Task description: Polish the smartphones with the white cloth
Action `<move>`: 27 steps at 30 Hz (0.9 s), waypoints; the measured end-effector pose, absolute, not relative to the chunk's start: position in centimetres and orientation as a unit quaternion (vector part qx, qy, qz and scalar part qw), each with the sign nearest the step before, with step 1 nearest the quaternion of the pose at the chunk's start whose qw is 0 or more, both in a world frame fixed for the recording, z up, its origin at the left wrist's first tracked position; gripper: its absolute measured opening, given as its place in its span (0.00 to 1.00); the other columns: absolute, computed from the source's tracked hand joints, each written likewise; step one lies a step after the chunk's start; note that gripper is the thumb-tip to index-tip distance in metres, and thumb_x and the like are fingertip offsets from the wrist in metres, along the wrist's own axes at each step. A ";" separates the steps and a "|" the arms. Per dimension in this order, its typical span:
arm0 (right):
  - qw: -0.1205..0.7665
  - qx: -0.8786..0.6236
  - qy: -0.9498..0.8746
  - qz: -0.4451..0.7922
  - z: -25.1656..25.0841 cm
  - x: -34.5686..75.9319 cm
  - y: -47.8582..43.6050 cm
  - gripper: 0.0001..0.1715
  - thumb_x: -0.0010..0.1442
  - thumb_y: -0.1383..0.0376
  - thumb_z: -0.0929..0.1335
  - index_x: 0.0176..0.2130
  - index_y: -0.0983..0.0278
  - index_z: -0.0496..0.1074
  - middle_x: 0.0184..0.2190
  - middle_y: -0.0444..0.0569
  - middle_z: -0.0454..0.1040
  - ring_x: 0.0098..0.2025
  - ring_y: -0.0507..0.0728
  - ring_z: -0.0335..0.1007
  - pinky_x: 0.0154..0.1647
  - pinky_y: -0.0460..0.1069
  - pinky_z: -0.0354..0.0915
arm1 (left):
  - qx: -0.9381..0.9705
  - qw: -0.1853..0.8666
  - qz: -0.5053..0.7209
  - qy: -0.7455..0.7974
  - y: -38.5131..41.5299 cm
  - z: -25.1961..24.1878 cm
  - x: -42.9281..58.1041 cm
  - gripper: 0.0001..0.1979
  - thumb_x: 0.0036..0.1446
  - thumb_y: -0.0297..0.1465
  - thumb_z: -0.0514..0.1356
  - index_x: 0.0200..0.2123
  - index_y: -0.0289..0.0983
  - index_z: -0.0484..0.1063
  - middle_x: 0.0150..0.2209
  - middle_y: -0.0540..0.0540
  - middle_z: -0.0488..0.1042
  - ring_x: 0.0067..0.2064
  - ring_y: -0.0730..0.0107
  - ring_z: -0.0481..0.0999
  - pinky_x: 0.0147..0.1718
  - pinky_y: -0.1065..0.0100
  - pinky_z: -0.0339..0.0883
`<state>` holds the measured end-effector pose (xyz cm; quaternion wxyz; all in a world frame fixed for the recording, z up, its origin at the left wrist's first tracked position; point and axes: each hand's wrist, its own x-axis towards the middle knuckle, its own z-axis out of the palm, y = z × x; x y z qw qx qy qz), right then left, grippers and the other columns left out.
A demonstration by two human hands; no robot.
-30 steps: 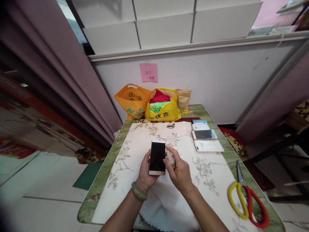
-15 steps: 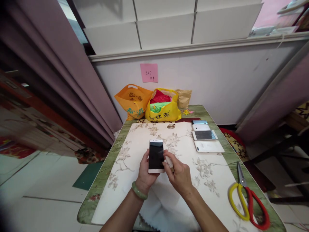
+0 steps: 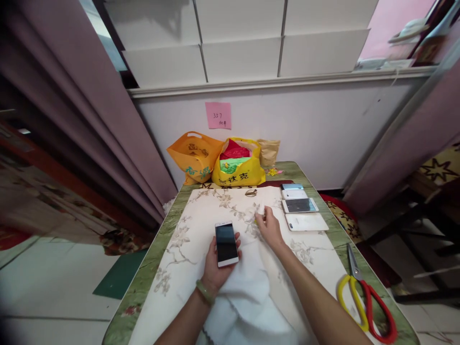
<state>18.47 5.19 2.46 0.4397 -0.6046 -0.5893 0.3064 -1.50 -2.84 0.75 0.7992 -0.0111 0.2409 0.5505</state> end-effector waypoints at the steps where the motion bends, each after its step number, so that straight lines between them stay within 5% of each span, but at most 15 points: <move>1: 0.434 -0.601 -0.604 0.293 2.1 18.3 6.3 0.27 0.58 0.50 0.63 0.51 0.63 0.64 0.32 0.48 0.74 0.33 0.58 0.71 0.32 0.49 0.66 | -0.007 0.803 0.548 0.235 -2.9 0.7 -1.5 0.24 0.62 0.41 0.54 0.58 0.35 0.65 0.53 0.35 0.73 0.43 0.57 0.78 0.39 0.57 0.70; 7: 0.447 -0.608 -0.614 0.231 0.4 16.0 11.7 0.23 0.54 0.53 0.66 0.49 0.56 0.70 0.42 0.47 0.75 0.38 0.57 0.71 0.40 0.51 0.66 | -0.004 0.801 0.549 0.237 -3.1 0.7 -1.4 0.26 0.61 0.42 0.55 0.57 0.32 0.66 0.52 0.33 0.73 0.40 0.58 0.78 0.38 0.58 0.70; 13: 0.458 -0.609 -0.604 0.234 -1.3 14.3 14.2 0.24 0.51 0.55 0.68 0.48 0.59 0.73 0.38 0.47 0.76 0.38 0.58 0.72 0.43 0.52 0.66 | -0.010 0.796 0.550 0.252 -3.2 1.3 -1.2 0.27 0.59 0.42 0.57 0.55 0.30 0.67 0.51 0.32 0.74 0.39 0.58 0.78 0.37 0.58 0.71; 21: 0.492 -0.610 -0.566 0.255 -0.4 14.8 11.4 0.37 0.53 0.52 0.68 0.58 0.62 0.63 0.46 0.51 0.74 0.41 0.57 0.72 0.42 0.51 0.67 | -0.005 0.796 0.559 0.233 -3.2 1.0 -1.1 0.24 0.59 0.41 0.57 0.53 0.30 0.70 0.50 0.31 0.74 0.39 0.57 0.79 0.34 0.60 0.71; 27: 0.468 -0.575 -0.599 0.302 2.2 16.7 0.8 0.21 0.61 0.51 0.64 0.43 0.64 0.71 0.28 0.45 0.74 0.28 0.53 0.68 0.31 0.47 0.65 | 0.015 0.788 0.582 0.199 -3.5 1.1 -1.9 0.25 0.61 0.42 0.53 0.56 0.33 0.68 0.54 0.35 0.72 0.40 0.58 0.78 0.36 0.59 0.72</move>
